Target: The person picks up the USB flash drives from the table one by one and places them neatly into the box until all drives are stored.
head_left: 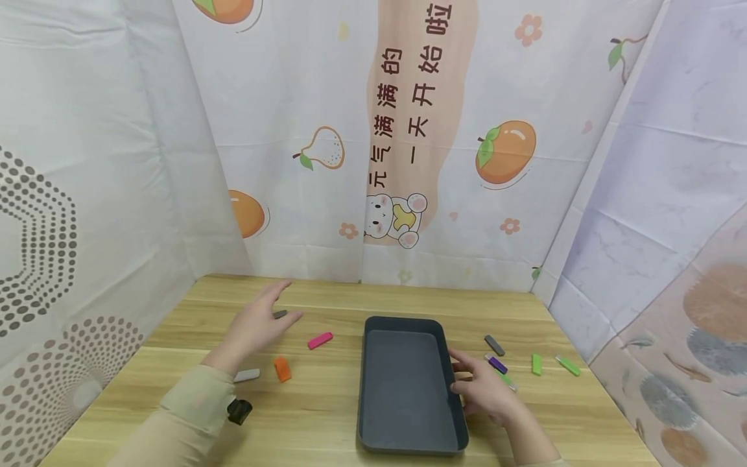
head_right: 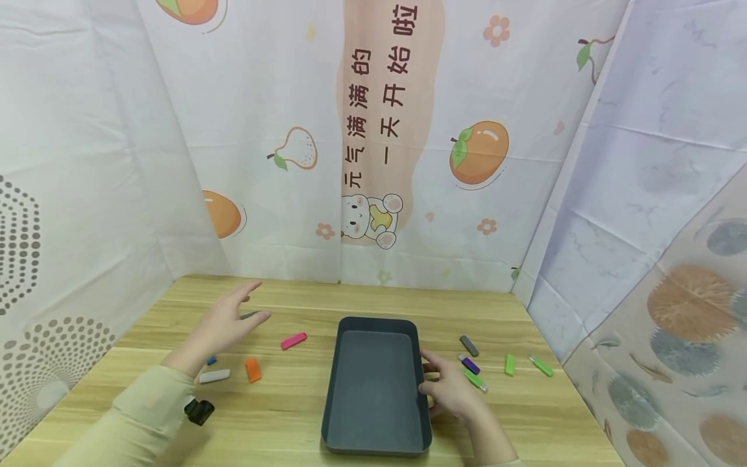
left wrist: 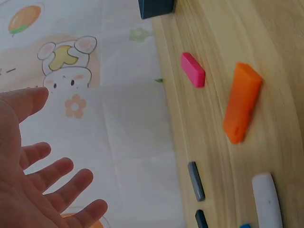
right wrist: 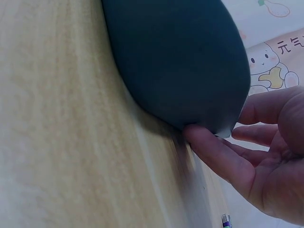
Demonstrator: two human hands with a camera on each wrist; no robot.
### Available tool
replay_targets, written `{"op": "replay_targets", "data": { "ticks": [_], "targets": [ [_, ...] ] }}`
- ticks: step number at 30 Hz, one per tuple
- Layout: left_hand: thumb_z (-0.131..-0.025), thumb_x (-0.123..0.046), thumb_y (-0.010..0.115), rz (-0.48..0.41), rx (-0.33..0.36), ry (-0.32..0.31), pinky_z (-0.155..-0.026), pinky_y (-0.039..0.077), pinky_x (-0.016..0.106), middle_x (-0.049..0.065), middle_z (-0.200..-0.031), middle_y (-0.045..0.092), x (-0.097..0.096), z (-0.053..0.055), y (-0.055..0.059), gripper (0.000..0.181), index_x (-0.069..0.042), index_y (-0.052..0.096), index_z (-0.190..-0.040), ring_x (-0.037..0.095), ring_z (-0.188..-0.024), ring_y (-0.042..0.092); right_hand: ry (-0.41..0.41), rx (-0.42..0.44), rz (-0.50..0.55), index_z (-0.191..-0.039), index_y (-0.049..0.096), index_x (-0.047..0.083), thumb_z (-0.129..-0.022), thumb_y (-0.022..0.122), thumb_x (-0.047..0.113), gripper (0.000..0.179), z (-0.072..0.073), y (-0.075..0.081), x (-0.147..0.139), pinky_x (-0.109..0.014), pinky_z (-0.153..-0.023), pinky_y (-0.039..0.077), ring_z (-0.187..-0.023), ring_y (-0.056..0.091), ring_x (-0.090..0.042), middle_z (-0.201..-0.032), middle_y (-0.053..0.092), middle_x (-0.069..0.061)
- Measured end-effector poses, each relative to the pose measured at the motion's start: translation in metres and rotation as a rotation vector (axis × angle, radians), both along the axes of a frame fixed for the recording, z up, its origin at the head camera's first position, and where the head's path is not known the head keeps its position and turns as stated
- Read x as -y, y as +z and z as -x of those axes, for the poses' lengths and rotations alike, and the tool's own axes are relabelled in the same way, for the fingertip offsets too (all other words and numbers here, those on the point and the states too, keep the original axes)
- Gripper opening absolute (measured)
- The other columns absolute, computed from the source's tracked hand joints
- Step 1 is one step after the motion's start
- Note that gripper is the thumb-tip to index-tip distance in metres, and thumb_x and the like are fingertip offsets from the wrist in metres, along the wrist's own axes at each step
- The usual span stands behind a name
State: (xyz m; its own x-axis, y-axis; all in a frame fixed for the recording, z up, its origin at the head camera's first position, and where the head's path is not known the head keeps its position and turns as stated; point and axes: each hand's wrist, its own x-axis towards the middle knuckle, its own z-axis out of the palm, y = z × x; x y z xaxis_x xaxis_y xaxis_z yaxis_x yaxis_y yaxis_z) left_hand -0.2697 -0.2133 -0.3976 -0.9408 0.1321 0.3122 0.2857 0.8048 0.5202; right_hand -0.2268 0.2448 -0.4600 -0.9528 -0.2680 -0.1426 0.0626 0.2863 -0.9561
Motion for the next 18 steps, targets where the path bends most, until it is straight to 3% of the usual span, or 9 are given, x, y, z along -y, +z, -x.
{"op": "replay_targets", "data": {
  "ticks": [11,18],
  "targets": [
    [-0.094,-0.063,0.059,0.019,0.061,0.043,-0.108,0.033,0.069,0.026,-0.158,0.034,0.033,0.008,-0.014,0.09,-0.004,0.034,-0.157,0.051,-0.141,0.033,0.01,-0.001,0.016,-0.158,0.03,-0.001,-0.087,0.062,-0.008,0.078,0.001,-0.002,-0.001,-0.054,-0.063,0.061,-0.116,0.059,-0.051,-0.142,0.041,-0.039],
    [-0.096,-0.051,0.064,0.038,0.08,0.073,-0.108,0.032,0.07,0.031,-0.156,0.033,0.05,0.008,-0.023,0.085,0.001,0.034,-0.156,0.054,-0.139,0.032,0.008,-0.001,0.014,-0.158,0.032,0.001,-0.087,0.062,-0.008,0.077,0.001,-0.002,-0.001,-0.054,-0.062,0.061,-0.115,0.06,-0.048,-0.142,0.041,-0.038]
  ]
}}
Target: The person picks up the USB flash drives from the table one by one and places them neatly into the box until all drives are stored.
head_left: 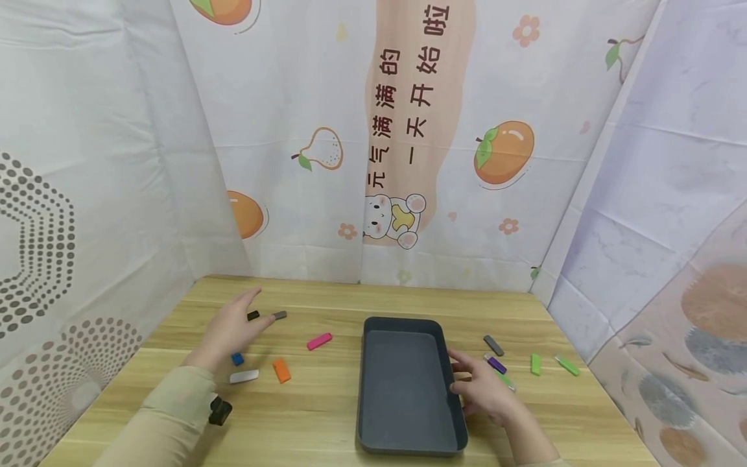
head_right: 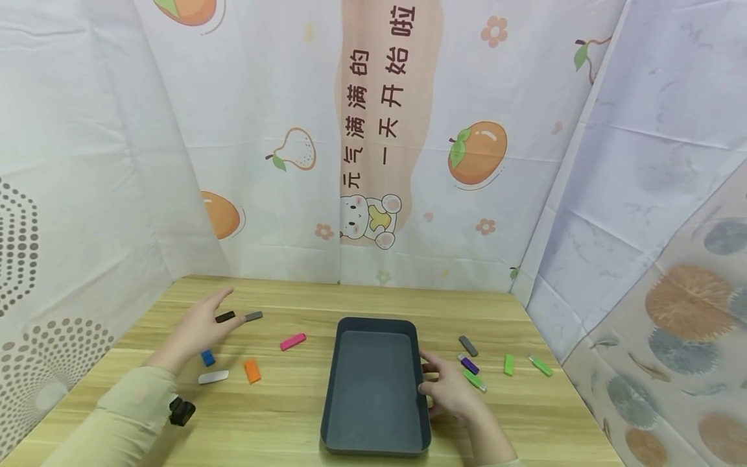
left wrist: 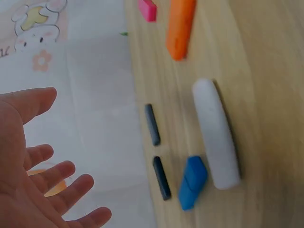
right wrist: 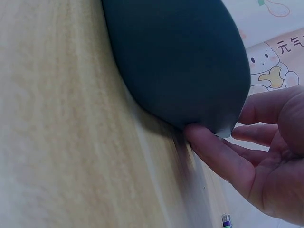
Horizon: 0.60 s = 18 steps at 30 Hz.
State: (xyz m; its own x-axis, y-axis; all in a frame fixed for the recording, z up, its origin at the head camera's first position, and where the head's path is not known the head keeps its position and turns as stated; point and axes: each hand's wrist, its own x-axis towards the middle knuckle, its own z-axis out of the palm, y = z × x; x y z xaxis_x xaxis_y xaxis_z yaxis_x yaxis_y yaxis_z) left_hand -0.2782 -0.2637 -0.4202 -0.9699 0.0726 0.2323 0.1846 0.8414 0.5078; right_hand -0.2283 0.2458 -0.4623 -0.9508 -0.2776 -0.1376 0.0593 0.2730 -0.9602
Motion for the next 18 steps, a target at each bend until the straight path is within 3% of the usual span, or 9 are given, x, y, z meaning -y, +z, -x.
{"op": "replay_targets", "data": {
  "ticks": [5,18],
  "targets": [
    [-0.096,-0.042,0.069,0.017,0.024,0.015,-0.106,0.032,0.073,0.034,-0.154,0.032,0.009,0.002,-0.005,0.082,0.003,0.033,-0.155,0.058,-0.137,0.032,0.003,0.006,0.002,-0.158,0.032,0.001,-0.087,0.062,-0.008,0.077,0.0,0.001,0.0,-0.055,-0.063,0.061,-0.113,0.061,-0.043,-0.141,0.042,-0.036],
    [-0.095,-0.057,0.062,0.047,0.143,0.039,-0.103,0.035,0.073,0.04,-0.15,0.031,0.027,0.008,-0.016,0.089,0.009,0.038,-0.15,0.061,-0.133,0.033,-0.011,-0.003,-0.021,-0.157,0.034,0.001,-0.086,0.062,-0.008,0.077,0.0,0.001,0.001,-0.054,-0.061,0.061,-0.113,0.061,-0.046,-0.141,0.043,-0.038]
  ]
}}
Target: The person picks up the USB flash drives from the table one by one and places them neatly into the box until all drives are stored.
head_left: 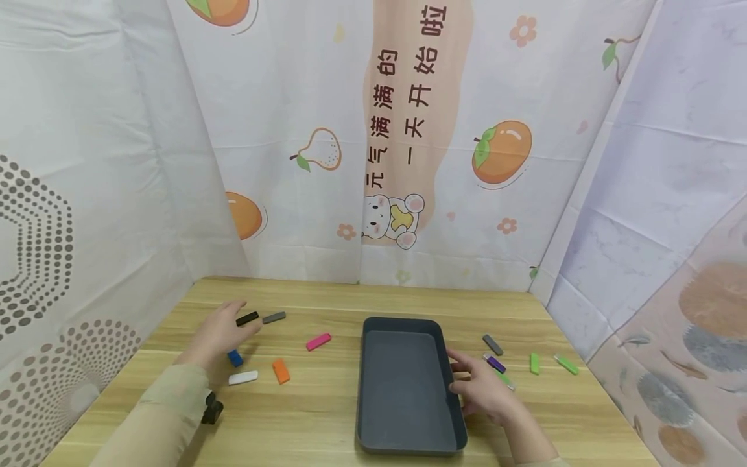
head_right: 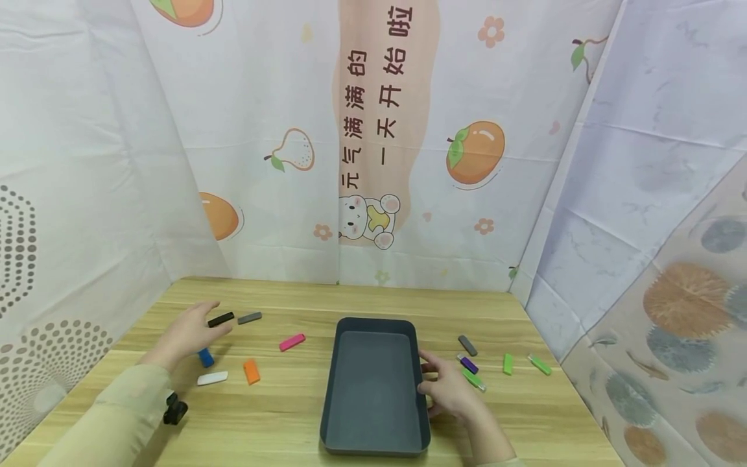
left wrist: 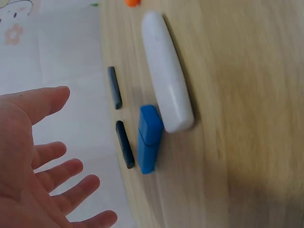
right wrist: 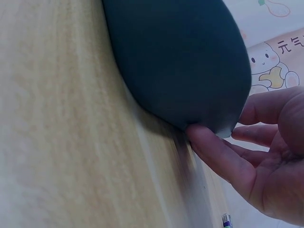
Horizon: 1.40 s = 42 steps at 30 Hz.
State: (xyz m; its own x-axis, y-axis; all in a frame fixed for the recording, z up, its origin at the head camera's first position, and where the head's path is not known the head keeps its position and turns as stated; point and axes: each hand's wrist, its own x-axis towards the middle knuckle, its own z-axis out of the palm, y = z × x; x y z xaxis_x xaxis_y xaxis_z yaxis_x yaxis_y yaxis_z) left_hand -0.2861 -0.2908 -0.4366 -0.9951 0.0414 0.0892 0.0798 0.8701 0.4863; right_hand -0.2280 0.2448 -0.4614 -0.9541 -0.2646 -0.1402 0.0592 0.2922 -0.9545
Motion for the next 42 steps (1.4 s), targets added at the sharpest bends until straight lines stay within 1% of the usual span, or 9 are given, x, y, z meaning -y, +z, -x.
{"op": "replay_targets", "data": {
  "ticks": [8,12,18,24,27,30,33,37,42],
  "targets": [
    [-0.096,-0.045,0.065,0.061,0.034,-0.017,-0.104,0.037,0.07,0.042,-0.144,0.04,0.004,0.008,-0.003,0.076,0.014,0.047,-0.141,0.06,-0.13,0.039,-0.001,-0.004,-0.009,-0.157,0.034,0.001,-0.087,0.061,-0.008,0.076,-0.001,0.0,0.0,-0.053,-0.061,0.061,-0.115,0.059,-0.051,-0.141,0.042,-0.04],
    [-0.096,-0.042,0.065,0.075,0.049,-0.034,-0.103,0.038,0.069,0.041,-0.142,0.042,0.007,0.013,-0.005,0.074,0.014,0.048,-0.14,0.06,-0.129,0.04,-0.004,0.0,-0.015,-0.157,0.034,0.001,-0.087,0.061,-0.008,0.076,0.0,0.001,-0.001,-0.053,-0.061,0.061,-0.116,0.059,-0.051,-0.142,0.042,-0.04],
    [-0.097,-0.034,0.066,0.102,0.067,-0.078,-0.103,0.04,0.068,0.041,-0.138,0.047,0.013,0.019,-0.009,0.068,0.018,0.048,-0.138,0.059,-0.126,0.045,0.001,0.006,-0.016,-0.157,0.035,0.002,-0.087,0.06,-0.008,0.075,0.0,0.002,-0.001,-0.053,-0.062,0.061,-0.117,0.057,-0.053,-0.142,0.041,-0.04],
    [-0.1,-0.026,0.062,0.106,0.105,-0.082,-0.104,0.037,0.07,0.04,-0.141,0.045,0.017,0.02,-0.013,0.058,0.014,0.049,-0.14,0.061,-0.129,0.041,0.01,0.006,-0.002,-0.157,0.034,0.001,-0.087,0.06,-0.008,0.076,0.0,0.002,-0.001,-0.054,-0.062,0.061,-0.118,0.055,-0.055,-0.142,0.04,-0.04],
    [-0.1,-0.022,0.06,0.131,0.108,-0.102,-0.105,0.036,0.07,0.039,-0.143,0.044,0.017,0.02,-0.014,0.052,0.012,0.052,-0.139,0.061,-0.129,0.04,0.018,0.003,0.011,-0.157,0.033,0.001,-0.087,0.06,-0.009,0.076,0.0,0.001,-0.001,-0.054,-0.062,0.061,-0.118,0.056,-0.055,-0.142,0.04,-0.04],
    [-0.101,-0.021,0.058,0.172,0.111,-0.121,-0.105,0.036,0.07,0.039,-0.143,0.044,0.017,0.02,-0.014,0.048,0.012,0.057,-0.135,0.061,-0.129,0.041,0.023,-0.002,0.02,-0.157,0.033,0.001,-0.087,0.059,-0.009,0.076,0.0,0.001,-0.002,-0.054,-0.062,0.061,-0.117,0.056,-0.054,-0.142,0.04,-0.04],
    [-0.1,-0.021,0.057,0.192,0.128,-0.124,-0.105,0.036,0.07,0.04,-0.144,0.042,0.017,0.02,-0.013,0.044,0.013,0.061,-0.129,0.062,-0.128,0.041,0.029,-0.003,0.028,-0.158,0.032,0.001,-0.087,0.059,-0.009,0.076,0.001,0.001,-0.002,-0.055,-0.062,0.061,-0.117,0.056,-0.054,-0.142,0.041,-0.04],
    [-0.097,-0.022,0.06,0.199,0.137,-0.124,-0.105,0.036,0.07,0.042,-0.144,0.04,0.016,0.019,-0.014,0.047,0.015,0.061,-0.127,0.062,-0.127,0.041,0.036,-0.003,0.027,-0.157,0.033,0.001,-0.087,0.06,-0.008,0.076,0.001,0.0,-0.003,-0.055,-0.061,0.061,-0.117,0.056,-0.056,-0.141,0.041,-0.041],
    [-0.095,-0.023,0.062,0.191,0.128,-0.118,-0.105,0.037,0.068,0.042,-0.142,0.041,0.016,0.019,-0.016,0.058,0.021,0.052,-0.131,0.062,-0.128,0.041,0.036,-0.002,0.026,-0.157,0.033,0.001,-0.087,0.06,-0.008,0.076,0.002,-0.001,-0.003,-0.055,-0.06,0.061,-0.118,0.055,-0.057,-0.141,0.041,-0.041]
  ]
}}
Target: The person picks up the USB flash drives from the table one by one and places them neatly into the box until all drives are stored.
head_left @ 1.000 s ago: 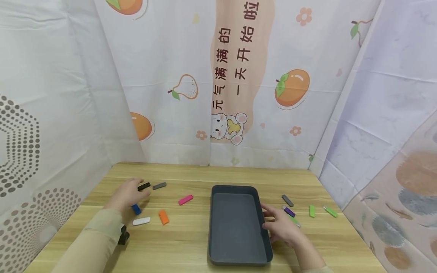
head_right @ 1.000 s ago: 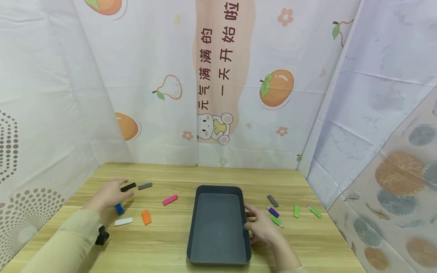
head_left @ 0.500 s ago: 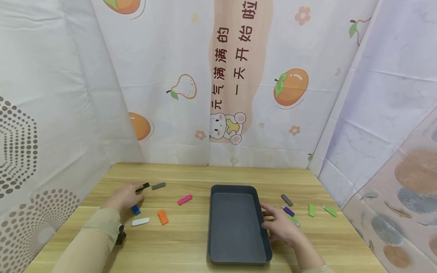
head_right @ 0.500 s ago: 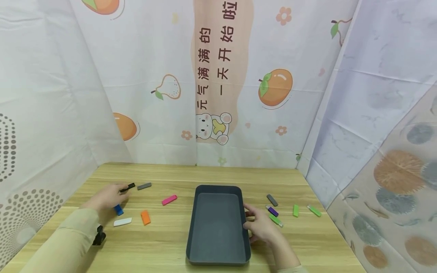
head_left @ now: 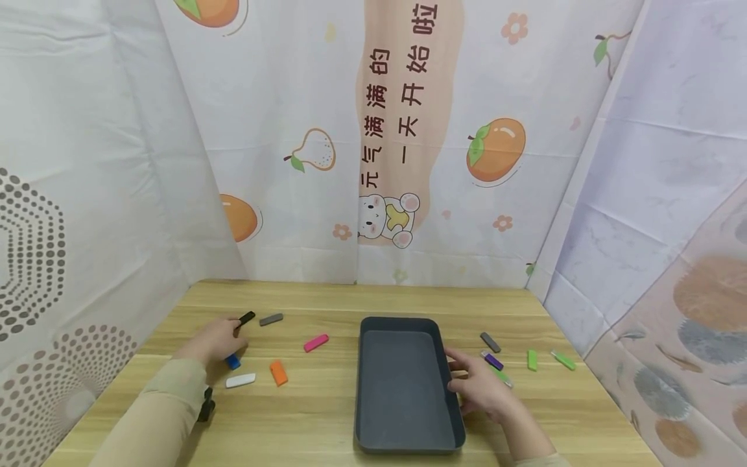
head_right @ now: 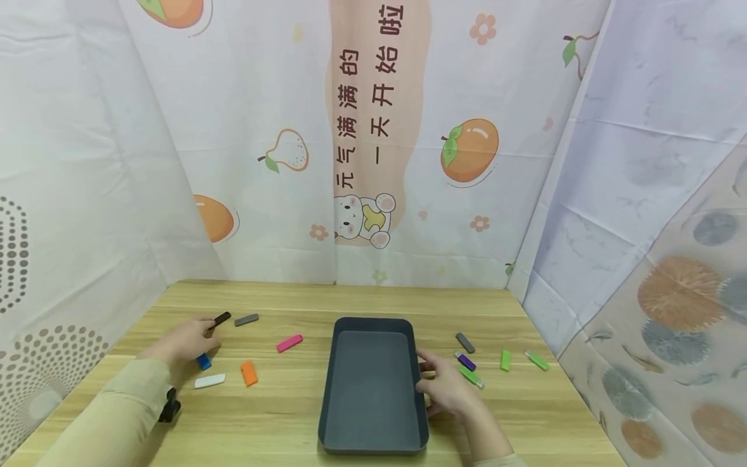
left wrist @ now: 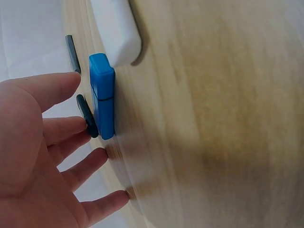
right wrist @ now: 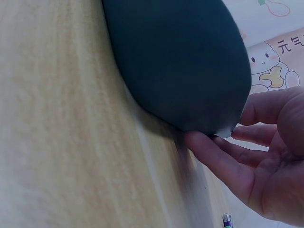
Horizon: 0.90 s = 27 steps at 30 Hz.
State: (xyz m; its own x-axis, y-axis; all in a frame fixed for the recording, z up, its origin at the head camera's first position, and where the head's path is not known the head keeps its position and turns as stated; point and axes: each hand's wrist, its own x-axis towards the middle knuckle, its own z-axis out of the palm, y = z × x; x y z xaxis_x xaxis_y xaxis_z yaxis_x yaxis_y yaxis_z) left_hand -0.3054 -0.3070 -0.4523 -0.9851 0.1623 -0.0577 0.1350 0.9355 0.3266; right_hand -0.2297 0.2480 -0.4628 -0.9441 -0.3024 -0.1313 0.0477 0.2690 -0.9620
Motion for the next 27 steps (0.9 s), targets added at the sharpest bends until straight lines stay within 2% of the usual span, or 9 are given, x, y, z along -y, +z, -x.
{"op": "replay_targets", "data": {
  "ticks": [7,10,12,14,16,18,22,25,27],
  "targets": [
    [-0.095,-0.023,0.062,-0.015,0.006,0.016,-0.106,0.037,0.067,0.042,-0.142,0.042,-0.0017,-0.0008,0.001,0.059,0.024,0.052,-0.13,0.061,-0.128,0.042,-0.007,0.008,-0.01,-0.158,0.032,0.001,-0.086,0.06,-0.008,0.077,-0.0003,0.0,0.0007,-0.055,-0.06,0.06,-0.119,0.054,-0.058,-0.141,0.041,-0.04],
    [-0.095,-0.023,0.064,-0.033,0.002,0.026,-0.103,0.041,0.065,0.041,-0.138,0.046,-0.0038,-0.0027,0.0039,0.056,0.022,0.055,-0.127,0.057,-0.123,0.05,-0.014,0.008,-0.024,-0.157,0.034,0.002,-0.086,0.06,-0.007,0.077,-0.0003,-0.0006,0.0007,-0.055,-0.059,0.06,-0.117,0.056,-0.054,-0.14,0.043,-0.039],
    [-0.095,-0.023,0.065,-0.056,0.006,0.029,-0.094,0.05,0.057,0.038,-0.13,0.055,-0.0045,-0.0036,0.0051,0.05,0.019,0.061,-0.123,0.048,-0.107,0.061,-0.016,0.005,-0.028,-0.157,0.034,0.002,-0.086,0.06,-0.007,0.077,-0.0004,-0.0007,0.0006,-0.055,-0.058,0.06,-0.116,0.058,-0.051,-0.14,0.044,-0.039],
    [-0.096,-0.023,0.065,-0.088,0.017,0.033,-0.078,0.055,0.046,0.03,-0.113,0.063,-0.0053,-0.0052,0.0059,0.039,0.012,0.068,-0.114,0.034,-0.085,0.064,-0.016,0.002,-0.029,-0.157,0.034,0.002,-0.086,0.06,-0.007,0.077,-0.0007,-0.0003,0.0005,-0.055,-0.058,0.06,-0.115,0.059,-0.048,-0.139,0.044,-0.039],
    [-0.097,-0.021,0.065,-0.117,0.028,0.028,-0.064,0.049,0.036,0.018,-0.093,0.065,-0.0055,-0.0066,0.0058,0.028,0.005,0.072,-0.103,0.022,-0.068,0.056,-0.015,-0.001,-0.029,-0.157,0.033,0.001,-0.086,0.06,-0.007,0.077,-0.001,0.0002,0.0004,-0.055,-0.058,0.06,-0.114,0.06,-0.046,-0.139,0.044,-0.039],
    [-0.098,-0.021,0.064,-0.147,0.048,0.03,-0.055,0.041,0.03,0.006,-0.077,0.059,-0.0062,-0.0083,0.0055,0.023,0.0,0.072,-0.091,0.017,-0.059,0.049,-0.013,-0.002,-0.025,-0.157,0.033,0.001,-0.086,0.06,-0.007,0.076,-0.0013,0.0007,0.0004,-0.055,-0.059,0.06,-0.114,0.06,-0.046,-0.139,0.044,-0.039],
    [-0.098,-0.022,0.065,-0.166,0.062,0.029,-0.053,0.04,0.029,0.002,-0.065,0.054,-0.0051,-0.0089,0.0038,0.023,-0.004,0.07,-0.085,0.016,-0.056,0.048,-0.01,0.002,-0.023,-0.157,0.033,0.001,-0.086,0.06,-0.007,0.076,-0.0013,0.001,0.0006,-0.055,-0.059,0.06,-0.114,0.06,-0.047,-0.139,0.043,-0.039],
    [-0.097,-0.022,0.067,-0.147,0.05,0.026,-0.058,0.044,0.033,0.003,-0.072,0.058,-0.0034,-0.0072,0.0035,0.022,-0.001,0.071,-0.093,0.019,-0.062,0.052,-0.009,0.006,-0.022,-0.157,0.033,0.001,-0.086,0.06,-0.008,0.077,-0.001,0.0007,0.0007,-0.055,-0.06,0.06,-0.115,0.059,-0.048,-0.14,0.043,-0.039],
    [-0.095,-0.022,0.069,-0.12,0.033,0.024,-0.066,0.05,0.039,0.007,-0.083,0.064,-0.0023,-0.0046,0.0033,0.028,0.004,0.07,-0.104,0.023,-0.071,0.058,-0.012,0.009,-0.02,-0.157,0.033,0.002,-0.086,0.06,-0.008,0.077,-0.0008,0.0006,0.0004,-0.055,-0.06,0.061,-0.115,0.059,-0.049,-0.14,0.043,-0.039]
  ]
}}
